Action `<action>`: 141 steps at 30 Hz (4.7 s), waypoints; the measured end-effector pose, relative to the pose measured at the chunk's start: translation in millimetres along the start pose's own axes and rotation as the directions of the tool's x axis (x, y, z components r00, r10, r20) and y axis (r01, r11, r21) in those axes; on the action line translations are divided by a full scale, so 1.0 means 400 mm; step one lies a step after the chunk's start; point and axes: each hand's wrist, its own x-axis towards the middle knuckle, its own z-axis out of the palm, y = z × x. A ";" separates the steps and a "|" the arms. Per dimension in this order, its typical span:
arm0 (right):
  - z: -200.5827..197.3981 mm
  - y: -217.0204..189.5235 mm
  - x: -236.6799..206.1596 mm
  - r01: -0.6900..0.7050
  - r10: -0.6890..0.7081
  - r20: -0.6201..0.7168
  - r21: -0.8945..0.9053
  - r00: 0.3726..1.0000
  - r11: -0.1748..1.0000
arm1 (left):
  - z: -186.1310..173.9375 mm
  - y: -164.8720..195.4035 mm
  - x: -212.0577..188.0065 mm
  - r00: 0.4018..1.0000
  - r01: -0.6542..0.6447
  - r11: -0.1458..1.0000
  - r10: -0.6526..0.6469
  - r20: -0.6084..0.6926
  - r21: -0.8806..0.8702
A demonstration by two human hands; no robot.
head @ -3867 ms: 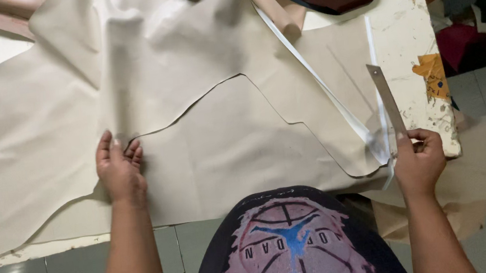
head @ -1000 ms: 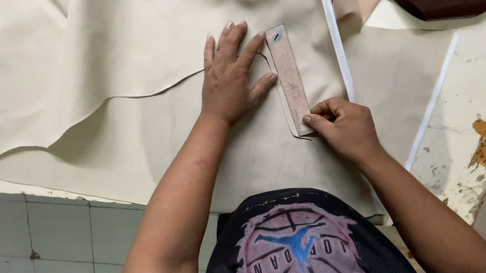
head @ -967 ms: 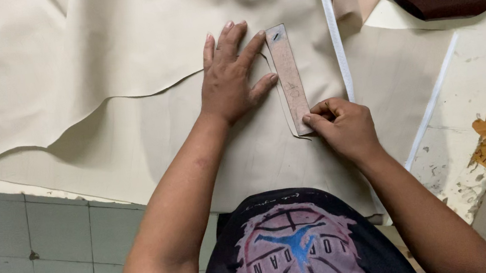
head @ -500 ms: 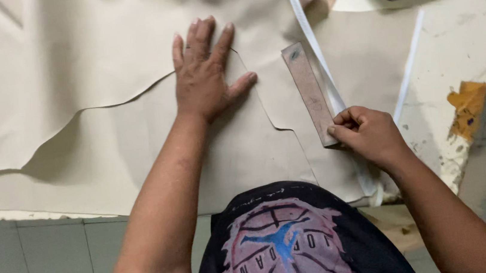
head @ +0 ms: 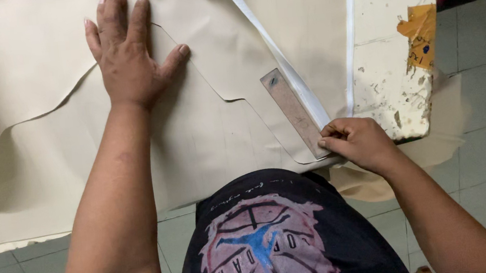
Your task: The person lays a large sheet of leather flat on the work table and positions a long wooden template on it. They hold the template steady with one hand and trace along its edge with a marking pen, then reposition the template and trace additional outlines on the leather, smoothing the sheet between placements.
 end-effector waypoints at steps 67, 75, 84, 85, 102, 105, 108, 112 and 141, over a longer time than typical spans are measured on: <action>0.059 0.066 -0.010 0.394 -0.388 -0.183 -0.004 0.903 0.919 | 0.187 0.444 -0.443 0.994 -0.089 0.993 0.094 -0.061 0.084; 0.046 0.060 -0.007 0.566 -0.591 -0.232 -0.171 0.773 0.807 | 0.201 0.473 -0.457 0.998 -0.043 0.999 0.042 -0.038 -0.008; 0.019 0.042 -0.006 0.535 -0.581 -0.104 -0.288 0.807 0.794 | 0.206 0.475 -0.452 0.999 -0.021 1.000 0.020 0.029 0.008; 0.018 0.042 -0.007 0.546 -0.587 -0.105 -0.268 0.803 0.794 | 0.208 0.475 -0.452 0.999 -0.026 0.999 0.026 0.024 0.022; 0.020 0.066 0.009 0.607 -0.649 -0.157 -0.245 0.745 0.756 | 0.226 0.471 -0.449 0.999 -0.030 0.998 0.029 0.013 0.062; 0.016 0.065 0.013 0.602 -0.641 -0.145 -0.239 0.754 0.762 | 0.230 0.471 -0.449 0.999 -0.019 0.999 0.018 0.028 0.047; 0.015 0.063 0.012 0.592 -0.622 -0.130 -0.211 0.772 0.778 | 0.230 0.470 -0.450 1.000 -0.031 0.998 0.031 -0.005 0.056; 0.014 0.061 0.006 0.593 -0.616 -0.133 -0.177 0.776 0.785 | 0.229 0.471 -0.449 1.000 -0.025 0.999 0.024 0.012 0.046; 0.032 0.063 0.006 0.568 -0.616 -0.133 -0.275 0.776 0.775 | 0.214 0.462 -0.447 0.998 -0.049 0.998 0.048 -0.034 -0.034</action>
